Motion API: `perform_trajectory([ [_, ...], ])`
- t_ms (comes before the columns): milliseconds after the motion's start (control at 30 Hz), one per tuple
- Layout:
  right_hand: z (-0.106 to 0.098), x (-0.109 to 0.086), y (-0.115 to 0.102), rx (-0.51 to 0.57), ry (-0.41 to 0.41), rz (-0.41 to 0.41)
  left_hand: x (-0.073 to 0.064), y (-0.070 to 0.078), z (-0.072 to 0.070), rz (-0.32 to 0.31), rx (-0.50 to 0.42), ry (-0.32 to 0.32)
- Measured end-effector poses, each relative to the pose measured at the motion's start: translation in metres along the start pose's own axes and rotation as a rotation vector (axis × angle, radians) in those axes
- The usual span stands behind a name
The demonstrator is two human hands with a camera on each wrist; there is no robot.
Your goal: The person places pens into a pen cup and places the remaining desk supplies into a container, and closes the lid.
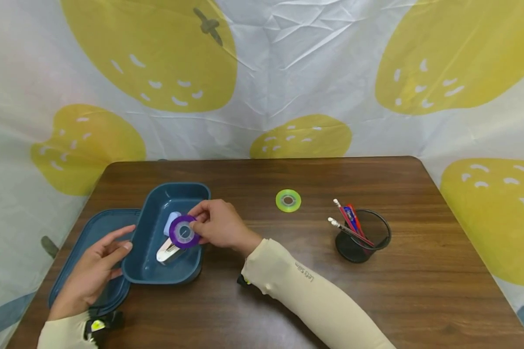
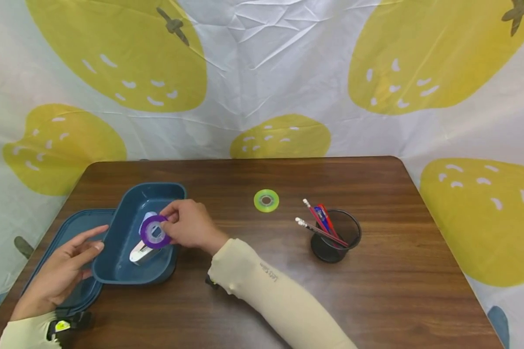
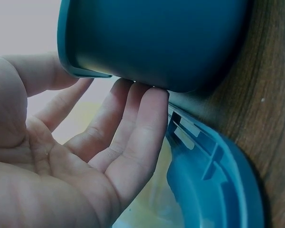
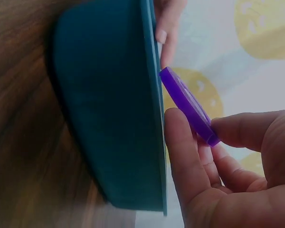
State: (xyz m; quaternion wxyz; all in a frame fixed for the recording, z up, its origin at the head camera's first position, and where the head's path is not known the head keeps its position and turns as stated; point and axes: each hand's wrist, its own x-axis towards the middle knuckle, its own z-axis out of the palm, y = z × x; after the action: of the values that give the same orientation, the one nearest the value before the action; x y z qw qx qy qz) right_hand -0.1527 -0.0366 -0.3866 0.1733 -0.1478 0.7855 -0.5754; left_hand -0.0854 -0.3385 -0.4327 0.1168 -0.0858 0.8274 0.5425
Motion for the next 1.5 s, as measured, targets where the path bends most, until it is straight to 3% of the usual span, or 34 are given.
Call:
perform_trajectory([
  [333, 0.016, -0.002, -0.006, -0.097, -0.042, 0.013, 0.000, -0.002, -0.001, 0.013, -0.024, -0.007],
  [800, 0.018, -0.002, -0.002, -0.259, -0.096, -0.032, 0.001, -0.004, 0.000, 0.015, -0.047, 0.008],
  [1500, 0.011, -0.001, 0.003, -0.279, -0.054, -0.085, 0.002, -0.003, 0.000, -0.005, -0.035, 0.001],
])
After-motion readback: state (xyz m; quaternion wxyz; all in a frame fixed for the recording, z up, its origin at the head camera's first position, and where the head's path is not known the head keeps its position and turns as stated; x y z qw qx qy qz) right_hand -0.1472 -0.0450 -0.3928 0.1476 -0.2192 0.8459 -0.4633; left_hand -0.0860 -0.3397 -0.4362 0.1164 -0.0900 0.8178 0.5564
